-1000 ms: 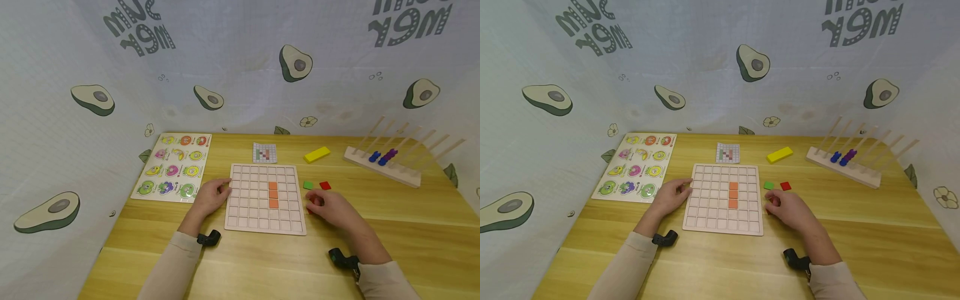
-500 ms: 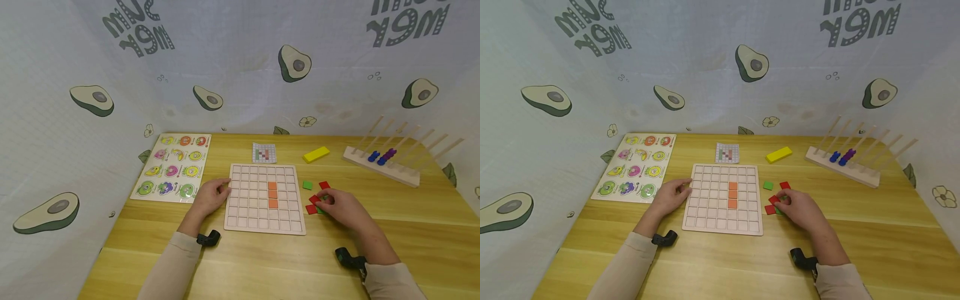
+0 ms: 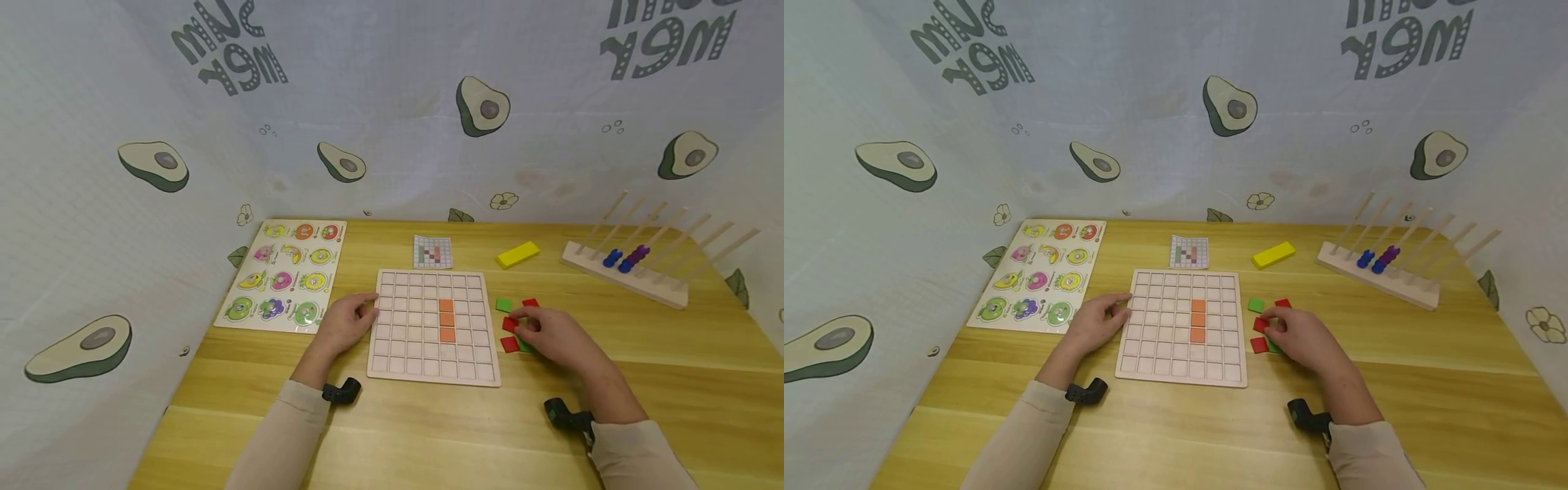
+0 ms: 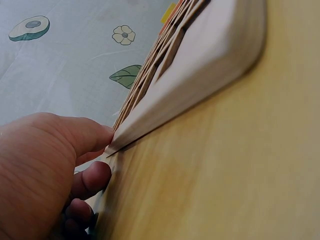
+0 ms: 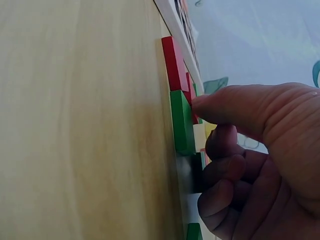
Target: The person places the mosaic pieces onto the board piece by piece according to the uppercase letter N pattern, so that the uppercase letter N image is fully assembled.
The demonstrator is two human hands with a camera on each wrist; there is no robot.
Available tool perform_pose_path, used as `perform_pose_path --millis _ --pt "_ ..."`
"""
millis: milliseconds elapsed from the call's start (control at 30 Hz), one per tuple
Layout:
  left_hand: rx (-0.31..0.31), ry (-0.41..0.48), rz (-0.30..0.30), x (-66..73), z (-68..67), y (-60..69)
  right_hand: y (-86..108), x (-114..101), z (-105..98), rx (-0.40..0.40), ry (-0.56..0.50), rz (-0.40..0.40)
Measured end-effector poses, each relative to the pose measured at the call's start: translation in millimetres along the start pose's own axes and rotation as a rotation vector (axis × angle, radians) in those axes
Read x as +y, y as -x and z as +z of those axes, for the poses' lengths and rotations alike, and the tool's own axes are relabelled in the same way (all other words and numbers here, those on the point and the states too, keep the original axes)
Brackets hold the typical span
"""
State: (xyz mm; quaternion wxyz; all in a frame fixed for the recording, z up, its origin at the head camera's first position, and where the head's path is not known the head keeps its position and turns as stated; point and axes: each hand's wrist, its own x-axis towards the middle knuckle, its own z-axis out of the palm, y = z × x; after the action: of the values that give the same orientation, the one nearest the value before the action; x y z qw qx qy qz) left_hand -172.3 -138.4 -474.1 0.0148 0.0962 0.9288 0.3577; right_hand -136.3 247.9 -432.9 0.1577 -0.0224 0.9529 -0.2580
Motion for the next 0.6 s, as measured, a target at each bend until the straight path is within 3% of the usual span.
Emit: perform_pose_path --millis 600 --pt "0.002 -0.003 0.004 0.0 -0.9 0.3 -0.9 5.1 4.3 0.040 -0.034 0.025"
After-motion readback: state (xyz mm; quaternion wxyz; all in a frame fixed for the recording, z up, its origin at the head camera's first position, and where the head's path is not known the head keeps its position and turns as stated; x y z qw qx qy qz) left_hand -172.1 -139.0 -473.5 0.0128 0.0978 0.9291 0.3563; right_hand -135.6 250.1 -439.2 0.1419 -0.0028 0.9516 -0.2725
